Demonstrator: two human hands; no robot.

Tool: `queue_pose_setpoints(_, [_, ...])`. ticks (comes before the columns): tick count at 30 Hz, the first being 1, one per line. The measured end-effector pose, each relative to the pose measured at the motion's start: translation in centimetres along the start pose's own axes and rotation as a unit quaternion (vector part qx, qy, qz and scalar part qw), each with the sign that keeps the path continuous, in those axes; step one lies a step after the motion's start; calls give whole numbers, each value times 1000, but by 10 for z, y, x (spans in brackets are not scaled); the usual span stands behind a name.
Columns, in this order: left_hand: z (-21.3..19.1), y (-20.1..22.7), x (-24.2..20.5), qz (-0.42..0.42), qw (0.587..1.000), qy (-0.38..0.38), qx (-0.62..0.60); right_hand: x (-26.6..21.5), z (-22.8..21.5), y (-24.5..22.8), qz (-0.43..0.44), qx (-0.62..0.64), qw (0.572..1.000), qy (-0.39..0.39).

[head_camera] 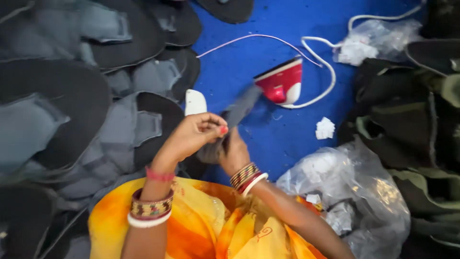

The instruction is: The person irons small, dark grey fabric pieces on a blue surface using a red and white iron. They repeatedly pick up a piece, place a small white square on it, iron it, and then move the finished piece to a pile on the left.

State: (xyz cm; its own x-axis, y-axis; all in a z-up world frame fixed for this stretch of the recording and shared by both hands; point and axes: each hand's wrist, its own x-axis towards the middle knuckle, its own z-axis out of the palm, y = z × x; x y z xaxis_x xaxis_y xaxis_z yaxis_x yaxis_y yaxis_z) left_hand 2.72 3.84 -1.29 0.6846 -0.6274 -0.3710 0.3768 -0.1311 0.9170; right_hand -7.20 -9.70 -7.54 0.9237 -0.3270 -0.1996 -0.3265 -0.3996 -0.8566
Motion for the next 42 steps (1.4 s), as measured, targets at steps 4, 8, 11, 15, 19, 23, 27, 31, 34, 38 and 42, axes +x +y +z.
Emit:
queue_pose_setpoints(4, [36, 96, -33, 352, 870, 165, 304, -34, -11, 1, -176, -23, 983, -45])
queue_pose_setpoints(8, [50, 115, -39, 192, 882, 99, 419, -18, -10, 17, -280, -136, 950, -29])
queue_pose_setpoints(11, [56, 47, -23, 74, 838, 28, 540, 20, -45, 34, -285, -229, 930, 29])
queue_pose_setpoints(15, [78, -62, 19, 258, 724, 78, 635, 34, -110, 44, -298, -262, 906, 146])
queue_pose_setpoints(19, [72, -112, 33, 249, 748, 67, 612, -34, -205, 33, -103, -179, 973, 100])
queue_pose_setpoints(23, [74, -102, 35, 219, 742, 48, 632, -103, -249, 80, 133, -324, 933, -86])
queue_pose_setpoints(27, [74, -100, 33, 208, 755, 48, 620, -144, -230, 123, 73, -272, 959, -41])
queue_pose_setpoints(31, [72, -99, 31, 213, 760, 49, 612, -152, -207, 120, 56, -318, 947, 3])
queue_pose_setpoints(34, [72, -98, 34, 212, 765, 47, 607, -149, -208, 125, -10, -366, 930, 29])
queue_pose_setpoints(38, [72, -96, 29, 203, 766, 38, 608, -150, -223, 117, 33, -276, 960, 28])
queue_pose_setpoints(42, [74, -102, 33, 238, 758, 63, 604, -146, -245, 139, 215, -156, 964, 10])
